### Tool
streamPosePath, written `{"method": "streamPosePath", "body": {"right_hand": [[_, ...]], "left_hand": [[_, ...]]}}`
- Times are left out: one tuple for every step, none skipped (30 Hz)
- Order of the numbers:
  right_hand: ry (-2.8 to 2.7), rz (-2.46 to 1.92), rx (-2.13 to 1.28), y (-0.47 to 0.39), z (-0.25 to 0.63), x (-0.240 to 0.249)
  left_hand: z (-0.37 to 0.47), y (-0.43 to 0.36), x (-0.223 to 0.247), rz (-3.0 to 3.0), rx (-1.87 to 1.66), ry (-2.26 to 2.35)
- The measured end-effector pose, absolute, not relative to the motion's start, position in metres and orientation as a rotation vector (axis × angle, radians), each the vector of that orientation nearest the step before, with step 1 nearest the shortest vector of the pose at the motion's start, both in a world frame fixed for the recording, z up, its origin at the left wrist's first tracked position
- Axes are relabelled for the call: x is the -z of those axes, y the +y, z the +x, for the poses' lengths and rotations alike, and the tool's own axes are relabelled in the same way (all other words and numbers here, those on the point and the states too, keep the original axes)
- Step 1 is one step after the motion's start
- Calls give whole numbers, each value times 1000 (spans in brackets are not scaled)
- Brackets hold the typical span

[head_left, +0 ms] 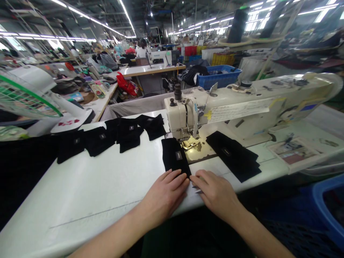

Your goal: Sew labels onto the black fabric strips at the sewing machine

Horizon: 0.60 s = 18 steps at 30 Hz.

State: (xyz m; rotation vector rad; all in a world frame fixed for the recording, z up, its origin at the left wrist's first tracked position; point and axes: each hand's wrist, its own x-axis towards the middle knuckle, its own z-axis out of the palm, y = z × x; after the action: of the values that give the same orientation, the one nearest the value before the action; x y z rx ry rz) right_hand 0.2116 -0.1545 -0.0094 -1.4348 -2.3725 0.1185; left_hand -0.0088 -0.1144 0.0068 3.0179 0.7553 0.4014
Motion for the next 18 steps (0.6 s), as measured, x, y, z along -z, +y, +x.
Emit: {"method": "streamPosePath", "body": {"right_hand": [[-2377, -1437, -121, -154, 211, 9], [-2381, -1438, -122, -154, 211, 9], [-2384, -1440, -122, -153, 211, 8], [-2386, -1444, -123, -152, 211, 8], [-2387, -1447, -124, -152, 211, 8], [-2388, -1448, -125, -151, 211, 8], [-2387, -1449, -125, -150, 211, 8], [-2385, -1449, -123, -148, 210, 8], [-2382, -1447, -119, -147, 210, 8], [-2380, -1446, -114, -145, 209, 8], [-2379, -1447, -107, -144, 209, 8], [-2378, -1452, -99, -142, 209, 9], [-2378, -1459, -91, -140, 208, 9], [-2380, -1465, -86, -139, 208, 9], [-2380, -1472, -82, -137, 208, 9], [-2379, -1478, -80, -136, 207, 9], [-2378, -1481, -81, -134, 207, 9], [-2378, -1484, -84, -133, 207, 9]], "left_hand": [[-9, -114, -7, 3017, -398, 755], [-9, -114, -7, 3014, -397, 759], [-10, -114, -7, 3012, -399, 761], [-10, -113, -7, 3010, -400, 762], [-10, -113, -8, 3008, -400, 762], [-10, -112, -9, 3006, -399, 763], [-9, -112, -10, 3003, -397, 765], [-9, -111, -10, 3001, -396, 769], [-9, -110, -11, 3000, -396, 773], [-9, -108, -11, 3000, -397, 777], [-9, -107, -11, 3000, -396, 779], [-9, -105, -11, 3001, -394, 779], [-10, -104, -10, 3003, -394, 779], [-10, -102, -10, 3006, -395, 780], [-10, -100, -9, 3008, -397, 779], [-10, -98, -9, 3011, -400, 778], [-11, -97, -9, 3014, -402, 775], [-11, -95, -9, 3015, -403, 772]]}}
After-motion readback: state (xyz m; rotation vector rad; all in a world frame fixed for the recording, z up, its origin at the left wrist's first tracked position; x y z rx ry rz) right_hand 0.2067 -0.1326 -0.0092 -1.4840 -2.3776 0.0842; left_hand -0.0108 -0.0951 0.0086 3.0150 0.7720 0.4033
